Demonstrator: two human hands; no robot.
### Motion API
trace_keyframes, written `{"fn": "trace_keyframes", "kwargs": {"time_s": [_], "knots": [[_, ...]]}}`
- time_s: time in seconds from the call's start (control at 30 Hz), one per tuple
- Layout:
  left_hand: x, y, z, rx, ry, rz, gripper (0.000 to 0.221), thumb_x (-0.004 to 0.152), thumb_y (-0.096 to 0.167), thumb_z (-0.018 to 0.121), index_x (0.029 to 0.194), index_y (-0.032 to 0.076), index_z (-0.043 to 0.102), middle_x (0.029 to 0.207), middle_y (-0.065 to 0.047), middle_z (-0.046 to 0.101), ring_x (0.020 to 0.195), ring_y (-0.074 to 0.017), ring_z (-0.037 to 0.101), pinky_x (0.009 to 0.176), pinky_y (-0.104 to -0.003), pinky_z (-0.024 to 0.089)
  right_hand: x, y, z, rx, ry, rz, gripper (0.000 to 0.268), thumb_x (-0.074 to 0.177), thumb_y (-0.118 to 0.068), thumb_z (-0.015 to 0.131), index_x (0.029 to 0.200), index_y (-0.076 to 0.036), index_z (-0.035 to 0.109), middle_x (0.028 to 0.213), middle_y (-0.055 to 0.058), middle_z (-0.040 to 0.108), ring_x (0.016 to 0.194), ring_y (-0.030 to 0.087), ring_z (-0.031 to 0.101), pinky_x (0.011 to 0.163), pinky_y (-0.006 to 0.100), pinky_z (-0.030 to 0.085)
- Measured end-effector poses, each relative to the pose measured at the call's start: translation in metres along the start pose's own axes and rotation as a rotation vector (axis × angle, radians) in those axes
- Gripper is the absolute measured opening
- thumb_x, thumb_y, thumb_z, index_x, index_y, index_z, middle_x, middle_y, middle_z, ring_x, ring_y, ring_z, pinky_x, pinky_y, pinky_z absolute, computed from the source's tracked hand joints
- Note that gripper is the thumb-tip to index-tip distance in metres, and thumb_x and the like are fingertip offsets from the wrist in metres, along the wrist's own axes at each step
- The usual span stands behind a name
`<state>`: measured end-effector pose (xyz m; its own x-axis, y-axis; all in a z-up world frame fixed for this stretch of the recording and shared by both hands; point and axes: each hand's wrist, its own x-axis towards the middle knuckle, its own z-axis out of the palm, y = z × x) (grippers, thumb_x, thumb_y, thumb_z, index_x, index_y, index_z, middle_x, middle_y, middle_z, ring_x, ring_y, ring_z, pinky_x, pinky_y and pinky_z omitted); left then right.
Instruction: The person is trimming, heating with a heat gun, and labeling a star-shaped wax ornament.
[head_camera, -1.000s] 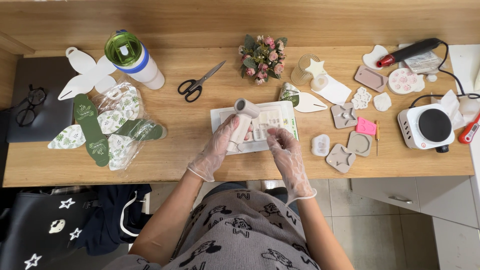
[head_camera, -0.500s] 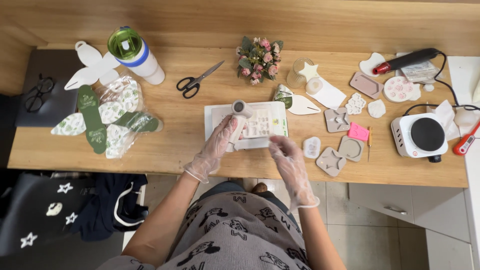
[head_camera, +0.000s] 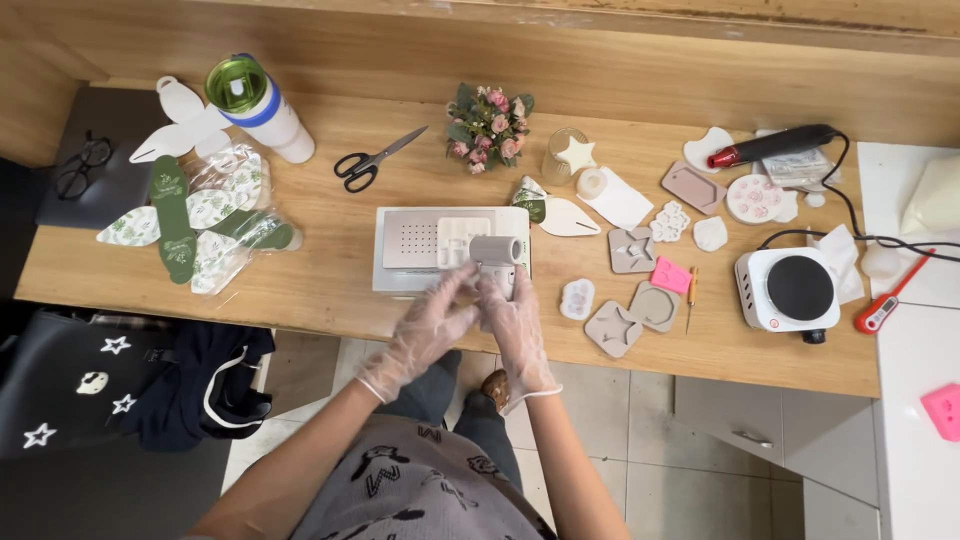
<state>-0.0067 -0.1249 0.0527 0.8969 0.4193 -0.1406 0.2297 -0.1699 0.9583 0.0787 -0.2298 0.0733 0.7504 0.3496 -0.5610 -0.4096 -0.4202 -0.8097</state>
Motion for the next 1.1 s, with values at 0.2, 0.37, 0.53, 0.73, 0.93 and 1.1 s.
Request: {"fn": "trace_keyframes", "kwargs": {"time_s": [0.2,0.37,0.53,0.73,0.93,1.1], "knots": [[0.072,-0.018,-0.041,0.662,-0.004,-0.098,0.103,0.067,0.048,0.086,0.152,0.016,0.037,0.148,-0.013,0.046,0.137,-0.0333,0.044,0.111,-0.051,0.039,0.011,0.002,-0.001,-0.127,0.141,0.035,0.050,0.082,-0.034,0.071,0.131,-0.027,0.062,0.117,0.012,0.070,0.113,0.030,0.067,0.096,0.045,0.053],[0.120,-0.049,-0.056,0.959,-0.193,0.032,0.130,0.053,0.069,0.087,0.157,0.014,0.031,0.147,-0.012,0.045,0.135,-0.0349,0.045,0.109,-0.054,0.040,0.051,0.042,0.023,-0.088,0.289,-0.003,0.049,0.076,-0.025,0.073,0.123,-0.012,0.067,0.112,0.023,0.071,0.112,0.041,0.067,0.090,0.054,0.052],[0.123,-0.064,-0.055,1.049,-0.210,0.188,0.104,0.052,0.070,0.084,0.135,0.017,0.052,0.137,-0.006,0.046,0.124,-0.0317,0.051,0.099,-0.049,0.045,0.048,0.052,0.051,-0.050,0.504,-0.035,0.052,0.081,-0.019,0.074,0.130,-0.009,0.059,0.115,0.021,0.070,0.115,0.039,0.066,0.092,0.054,0.051],[0.115,-0.068,-0.055,0.723,-0.171,0.236,0.090,0.049,0.038,0.091,0.125,0.012,0.050,0.129,-0.007,0.047,0.121,-0.0326,0.053,0.098,-0.048,0.049,0.072,0.066,0.058,-0.166,0.595,-0.110,0.041,0.081,-0.026,0.079,0.119,-0.014,0.069,0.107,0.012,0.072,0.106,0.031,0.069,0.090,0.051,0.050],[0.088,-0.055,-0.061,0.103,-0.199,0.322,0.115,0.065,0.010,0.084,0.157,0.005,0.016,0.143,-0.035,0.041,0.137,-0.0554,0.041,0.116,-0.058,0.038,0.075,0.077,0.058,0.218,0.584,-0.234,0.043,0.078,-0.015,0.081,0.118,-0.006,0.066,0.104,0.007,0.068,0.099,0.019,0.061,0.092,0.041,0.049],[0.078,-0.042,-0.045,-0.362,-0.161,-0.010,0.100,0.074,0.040,0.079,0.155,0.010,0.029,0.140,-0.021,0.051,0.134,-0.0369,0.049,0.114,-0.050,0.039,0.054,0.054,0.073,0.283,0.592,-0.135,0.035,0.077,-0.015,0.082,0.109,-0.012,0.069,0.095,-0.001,0.067,0.088,0.012,0.061,0.081,0.034,0.049]]}}
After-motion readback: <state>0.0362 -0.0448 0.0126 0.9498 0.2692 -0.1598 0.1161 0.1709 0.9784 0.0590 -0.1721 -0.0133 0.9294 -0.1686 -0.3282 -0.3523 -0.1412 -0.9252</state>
